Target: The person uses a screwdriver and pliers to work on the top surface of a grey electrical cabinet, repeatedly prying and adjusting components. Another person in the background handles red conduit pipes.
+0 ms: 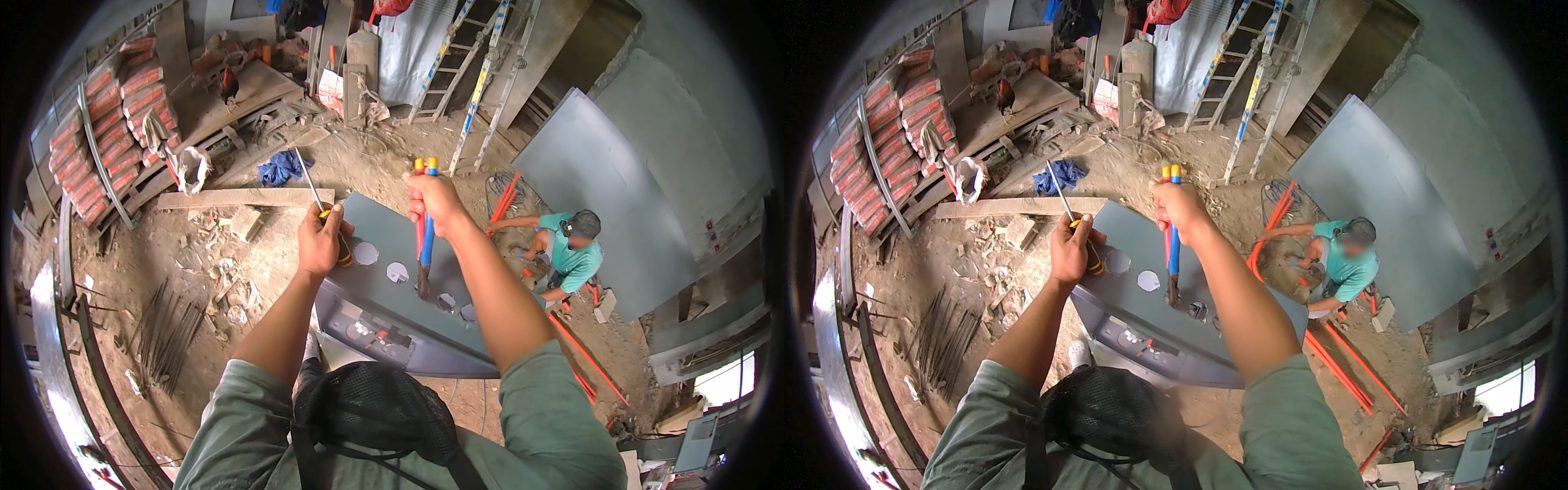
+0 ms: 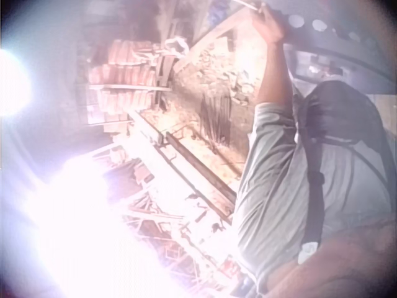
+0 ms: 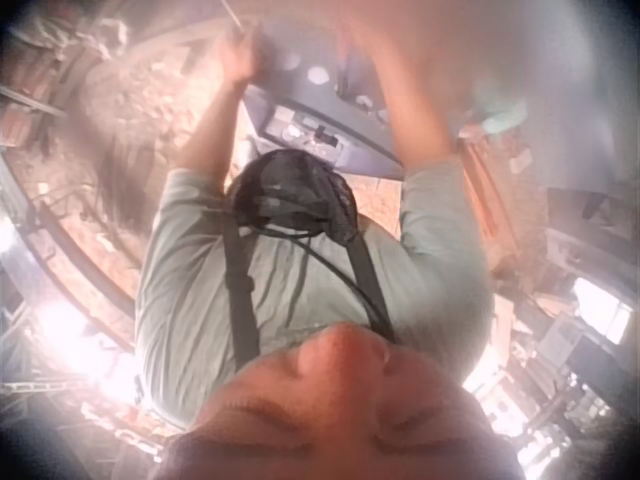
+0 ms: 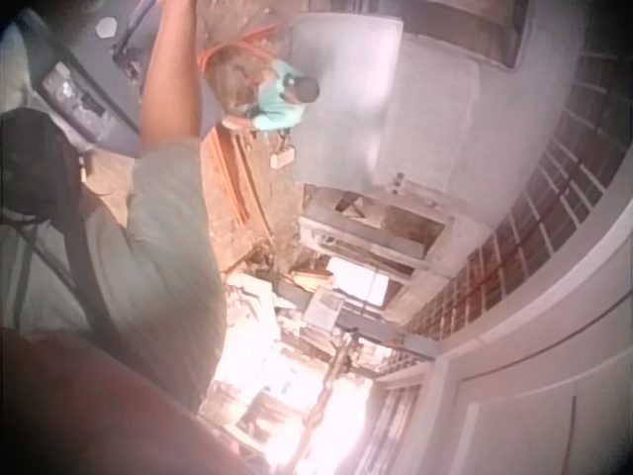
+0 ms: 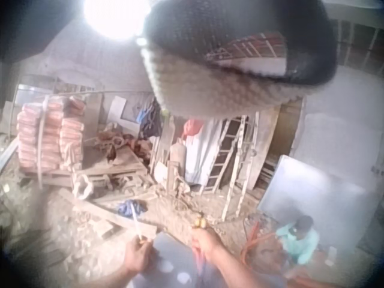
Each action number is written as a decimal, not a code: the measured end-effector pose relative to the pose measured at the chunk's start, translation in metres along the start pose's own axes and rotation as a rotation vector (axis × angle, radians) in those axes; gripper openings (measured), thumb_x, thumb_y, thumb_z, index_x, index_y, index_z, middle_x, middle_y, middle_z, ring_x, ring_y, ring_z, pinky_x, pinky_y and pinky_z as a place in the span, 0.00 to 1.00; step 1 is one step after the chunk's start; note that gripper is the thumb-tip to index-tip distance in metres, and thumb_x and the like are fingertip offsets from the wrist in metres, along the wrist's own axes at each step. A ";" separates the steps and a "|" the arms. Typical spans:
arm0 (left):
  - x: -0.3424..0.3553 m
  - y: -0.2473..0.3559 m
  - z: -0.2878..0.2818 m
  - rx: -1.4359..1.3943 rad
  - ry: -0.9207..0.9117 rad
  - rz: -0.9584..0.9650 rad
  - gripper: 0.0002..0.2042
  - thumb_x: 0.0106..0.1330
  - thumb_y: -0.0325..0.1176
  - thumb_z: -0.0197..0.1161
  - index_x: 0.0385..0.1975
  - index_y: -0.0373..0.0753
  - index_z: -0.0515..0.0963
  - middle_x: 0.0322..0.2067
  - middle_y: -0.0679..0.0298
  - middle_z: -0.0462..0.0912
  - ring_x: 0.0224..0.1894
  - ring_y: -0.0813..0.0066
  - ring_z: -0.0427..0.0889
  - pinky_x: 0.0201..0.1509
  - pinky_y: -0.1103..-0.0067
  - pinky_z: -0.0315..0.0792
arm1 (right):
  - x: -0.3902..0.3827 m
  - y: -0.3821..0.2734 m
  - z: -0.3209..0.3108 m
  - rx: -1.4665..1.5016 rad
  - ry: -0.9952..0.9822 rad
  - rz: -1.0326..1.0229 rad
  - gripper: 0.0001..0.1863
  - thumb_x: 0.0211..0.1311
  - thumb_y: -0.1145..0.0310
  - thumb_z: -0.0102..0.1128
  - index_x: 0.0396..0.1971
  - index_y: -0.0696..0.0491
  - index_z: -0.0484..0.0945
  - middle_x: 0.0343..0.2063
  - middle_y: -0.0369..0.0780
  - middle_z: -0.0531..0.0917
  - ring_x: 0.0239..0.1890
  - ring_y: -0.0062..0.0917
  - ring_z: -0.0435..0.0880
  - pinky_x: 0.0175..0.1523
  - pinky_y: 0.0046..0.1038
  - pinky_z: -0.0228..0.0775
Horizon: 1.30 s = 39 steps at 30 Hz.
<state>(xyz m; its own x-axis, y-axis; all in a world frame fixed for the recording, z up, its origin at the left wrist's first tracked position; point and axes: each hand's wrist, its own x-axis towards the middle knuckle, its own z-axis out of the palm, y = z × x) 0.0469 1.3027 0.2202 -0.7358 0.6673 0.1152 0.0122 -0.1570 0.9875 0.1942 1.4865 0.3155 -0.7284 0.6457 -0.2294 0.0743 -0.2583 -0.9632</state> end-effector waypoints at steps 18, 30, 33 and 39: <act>0.002 -0.007 -0.003 -0.054 0.014 -0.023 0.14 0.80 0.41 0.60 0.44 0.33 0.76 0.26 0.59 0.87 0.27 0.76 0.84 0.34 0.79 0.77 | -0.133 0.011 -0.015 0.172 0.011 -0.618 0.09 0.77 0.68 0.60 0.36 0.49 0.69 0.24 0.30 0.69 0.25 0.17 0.71 0.32 0.29 0.72; 0.002 -0.014 0.009 0.025 0.012 0.076 0.16 0.79 0.42 0.62 0.40 0.31 0.78 0.27 0.57 0.88 0.31 0.74 0.87 0.38 0.77 0.79 | -0.085 0.010 -0.038 0.239 -0.044 -0.478 0.12 0.78 0.60 0.62 0.35 0.49 0.71 0.22 0.28 0.69 0.22 0.16 0.68 0.31 0.27 0.68; -0.002 -0.018 -0.001 0.049 -0.022 0.111 0.14 0.82 0.40 0.59 0.43 0.31 0.75 0.29 0.55 0.88 0.37 0.68 0.89 0.49 0.76 0.80 | -0.186 0.053 -0.037 0.224 -0.126 -0.875 0.07 0.79 0.68 0.58 0.45 0.49 0.69 0.32 0.32 0.68 0.35 0.21 0.70 0.43 0.33 0.70; 0.005 -0.025 0.011 0.070 -0.093 0.061 0.15 0.81 0.40 0.58 0.44 0.31 0.76 0.31 0.53 0.90 0.42 0.67 0.90 0.52 0.74 0.80 | -0.076 0.008 -0.046 0.198 -0.006 -0.409 0.09 0.76 0.64 0.61 0.36 0.47 0.71 0.23 0.26 0.66 0.23 0.14 0.64 0.34 0.27 0.67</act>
<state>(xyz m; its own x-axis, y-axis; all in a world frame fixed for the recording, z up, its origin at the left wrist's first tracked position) 0.0506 1.3181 0.1969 -0.6665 0.7232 0.1813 0.1041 -0.1505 0.9831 0.2815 1.4680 0.3186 -0.6748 0.7191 0.1660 -0.3515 -0.1153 -0.9290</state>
